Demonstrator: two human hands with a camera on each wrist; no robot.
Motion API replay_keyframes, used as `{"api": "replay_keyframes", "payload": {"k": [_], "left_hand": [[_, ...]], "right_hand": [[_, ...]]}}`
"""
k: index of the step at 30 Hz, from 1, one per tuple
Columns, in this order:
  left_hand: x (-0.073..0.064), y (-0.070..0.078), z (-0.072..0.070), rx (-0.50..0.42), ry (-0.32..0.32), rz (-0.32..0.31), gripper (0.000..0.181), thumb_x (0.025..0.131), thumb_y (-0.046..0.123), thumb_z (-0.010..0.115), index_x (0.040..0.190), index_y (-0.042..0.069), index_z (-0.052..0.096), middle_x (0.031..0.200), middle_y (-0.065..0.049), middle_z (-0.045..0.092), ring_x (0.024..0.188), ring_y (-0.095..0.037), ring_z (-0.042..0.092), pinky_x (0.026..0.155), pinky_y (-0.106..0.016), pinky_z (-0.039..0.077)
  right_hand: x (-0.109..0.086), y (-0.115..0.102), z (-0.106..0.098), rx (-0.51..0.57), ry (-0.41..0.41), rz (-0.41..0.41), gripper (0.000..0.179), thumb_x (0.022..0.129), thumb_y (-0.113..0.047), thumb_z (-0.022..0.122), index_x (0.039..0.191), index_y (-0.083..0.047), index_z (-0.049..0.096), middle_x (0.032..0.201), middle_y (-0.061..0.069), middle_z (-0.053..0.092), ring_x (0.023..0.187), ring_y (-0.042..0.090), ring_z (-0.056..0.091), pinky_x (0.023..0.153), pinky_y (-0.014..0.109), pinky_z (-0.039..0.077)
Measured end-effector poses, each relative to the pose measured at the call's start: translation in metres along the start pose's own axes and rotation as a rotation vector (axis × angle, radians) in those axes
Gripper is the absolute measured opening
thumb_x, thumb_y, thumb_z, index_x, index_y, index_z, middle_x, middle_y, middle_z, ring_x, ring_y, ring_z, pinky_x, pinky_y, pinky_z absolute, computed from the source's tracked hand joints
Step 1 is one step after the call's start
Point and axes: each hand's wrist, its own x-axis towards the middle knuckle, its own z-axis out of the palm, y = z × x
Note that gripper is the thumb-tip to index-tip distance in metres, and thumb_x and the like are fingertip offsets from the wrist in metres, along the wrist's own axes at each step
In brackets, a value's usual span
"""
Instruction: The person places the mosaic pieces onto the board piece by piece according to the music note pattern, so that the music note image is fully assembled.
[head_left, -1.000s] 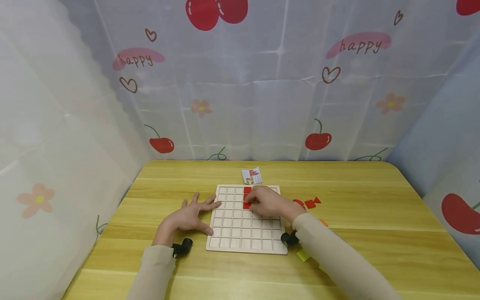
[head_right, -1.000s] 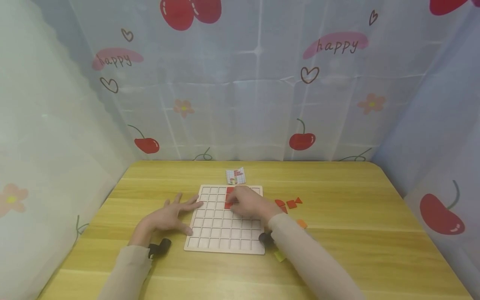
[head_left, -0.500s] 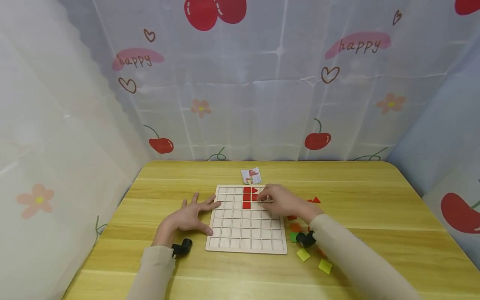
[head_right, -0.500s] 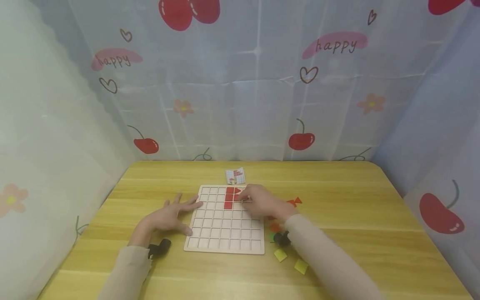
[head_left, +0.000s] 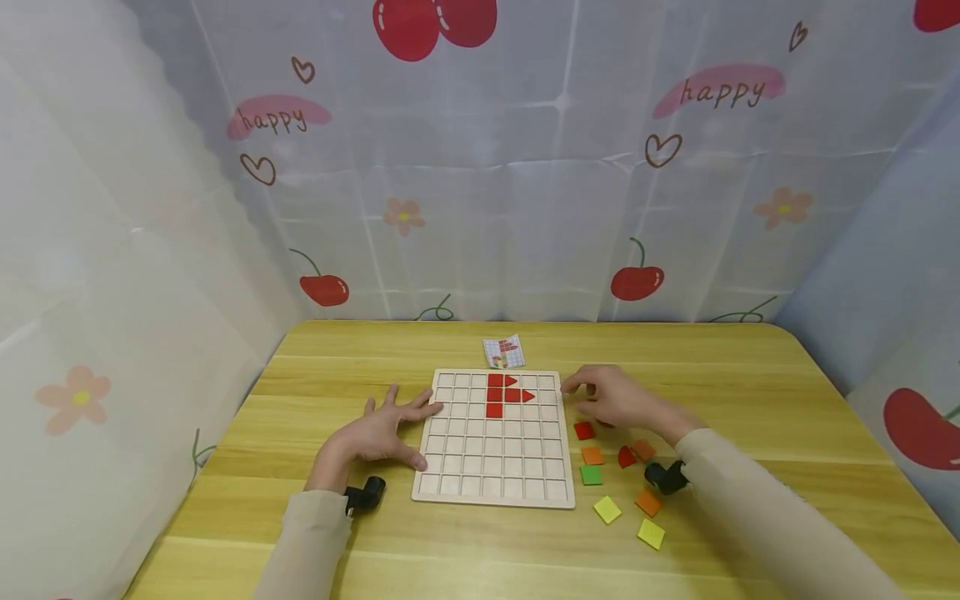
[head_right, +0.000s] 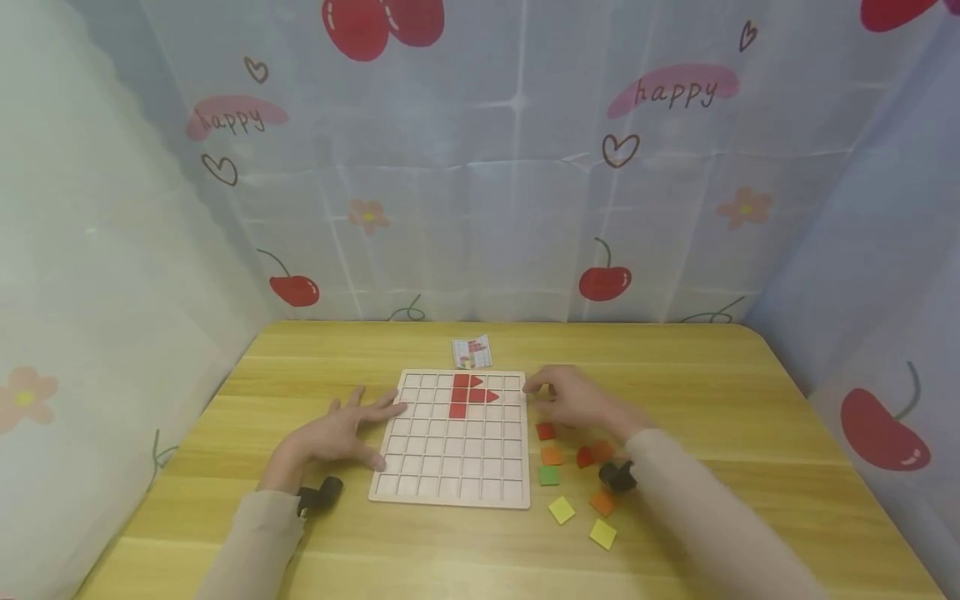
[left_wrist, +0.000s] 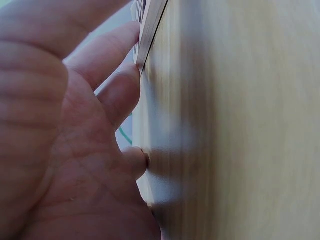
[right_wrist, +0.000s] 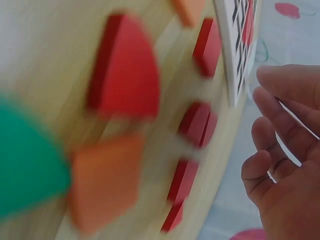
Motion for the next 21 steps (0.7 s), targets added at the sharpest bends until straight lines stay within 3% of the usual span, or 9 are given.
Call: {"api": "replay_keyframes", "payload": {"k": [6,21], "left_hand": [[-0.001,-0.001,-0.001,0.006,-0.002,-0.004,0.095,0.074,0.042,0.091,0.156,0.034,0.045,0.172,0.010,0.021,0.158,-0.043,-0.018,0.117,-0.075,-0.017],[0.000,0.000,0.000,-0.008,-0.006,-0.011,0.095,0.073,0.041,0.091,0.156,0.033,0.046,0.172,0.009,0.021,0.158,-0.043,-0.020,0.116,-0.076,-0.018]], "right_hand": [[-0.016,0.016,-0.012,-0.008,0.008,-0.001,0.029,0.090,-0.001,0.073,0.119,0.000,0.073,0.112,0.012,0.074,0.085,0.018,0.057,0.074,0.028,0.053],[-0.040,0.041,-0.019,-0.081,-0.004,0.103,0.037,0.083,0.008,0.069,0.119,0.001,0.072,0.113,0.012,0.073,0.098,0.026,0.065,0.090,0.049,0.059]]}}
